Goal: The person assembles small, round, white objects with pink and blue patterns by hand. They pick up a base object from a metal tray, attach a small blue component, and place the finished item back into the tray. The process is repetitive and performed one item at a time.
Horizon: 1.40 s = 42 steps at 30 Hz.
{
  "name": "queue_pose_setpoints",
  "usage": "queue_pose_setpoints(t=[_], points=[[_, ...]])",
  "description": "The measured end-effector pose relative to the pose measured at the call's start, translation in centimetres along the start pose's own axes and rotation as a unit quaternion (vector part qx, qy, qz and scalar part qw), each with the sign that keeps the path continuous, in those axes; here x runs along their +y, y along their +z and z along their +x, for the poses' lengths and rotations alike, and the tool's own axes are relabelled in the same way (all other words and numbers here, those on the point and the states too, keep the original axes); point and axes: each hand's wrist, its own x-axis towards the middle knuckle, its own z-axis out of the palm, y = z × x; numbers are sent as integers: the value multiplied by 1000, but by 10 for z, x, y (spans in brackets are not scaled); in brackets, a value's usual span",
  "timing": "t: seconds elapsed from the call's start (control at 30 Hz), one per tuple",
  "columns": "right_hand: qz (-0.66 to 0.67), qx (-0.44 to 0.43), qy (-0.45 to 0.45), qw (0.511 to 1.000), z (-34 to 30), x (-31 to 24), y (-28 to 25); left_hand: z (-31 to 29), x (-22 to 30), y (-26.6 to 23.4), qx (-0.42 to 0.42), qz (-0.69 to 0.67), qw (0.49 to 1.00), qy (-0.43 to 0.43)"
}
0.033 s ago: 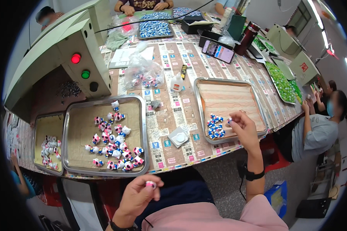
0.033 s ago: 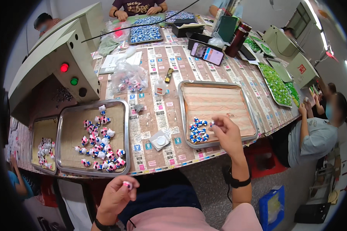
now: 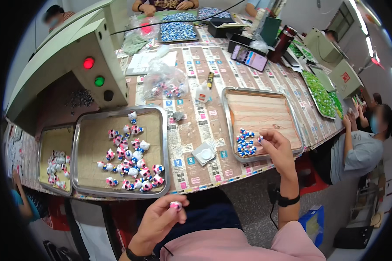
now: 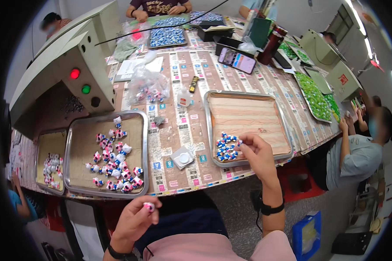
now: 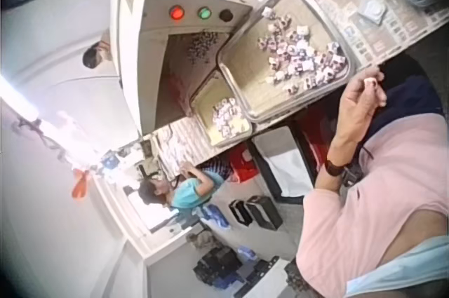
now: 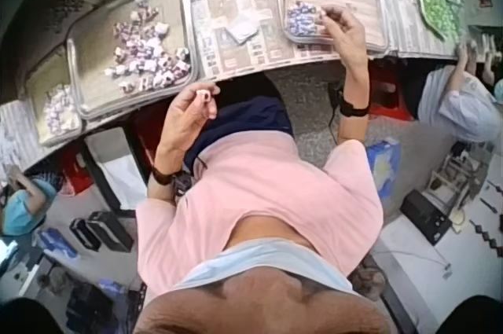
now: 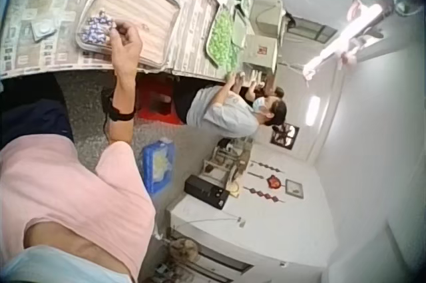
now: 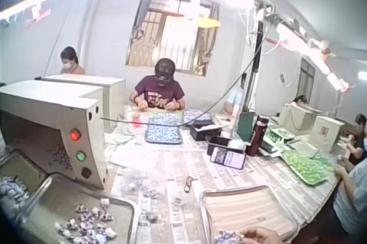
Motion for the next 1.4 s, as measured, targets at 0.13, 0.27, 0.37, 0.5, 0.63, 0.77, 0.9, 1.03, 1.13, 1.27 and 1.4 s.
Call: queue_pose_setpoints(t=[0.13,0.27,0.37,0.5,0.63,0.77,0.9,1.03,1.13,1.27,1.4], points=[[107,-80,70,989,-32,-18,24,12,-2,7,-7,-80,996,-49],[163,-133,95,973,-46,-22,48,17,-5,5,-33,-132,989,-54],[150,-153,99,972,-44,-23,58,15,-6,7,-17,-151,986,-61],[19,-139,-24,990,-35,-18,71,11,-13,0,-28,-154,986,-54],[-32,-101,-54,993,-32,-24,90,11,-14,-1,-25,-153,986,-56],[-150,-125,-136,971,-22,-27,97,11,-18,-2,-24,-159,985,-62],[-230,-123,-227,938,-14,-29,108,9,-20,-4,-13,-159,985,-65],[-260,-114,-213,935,-12,-28,118,7,-22,-7,-13,-163,985,-63],[-292,-110,-243,918,-10,-26,120,6,-21,-8,-8,-164,984,-65],[-286,-105,-243,921,-11,-28,118,7,-22,-4,3,-169,984,-60],[-231,-110,-212,943,-29,-43,112,9,-21,-1,11,-157,986,-47]])
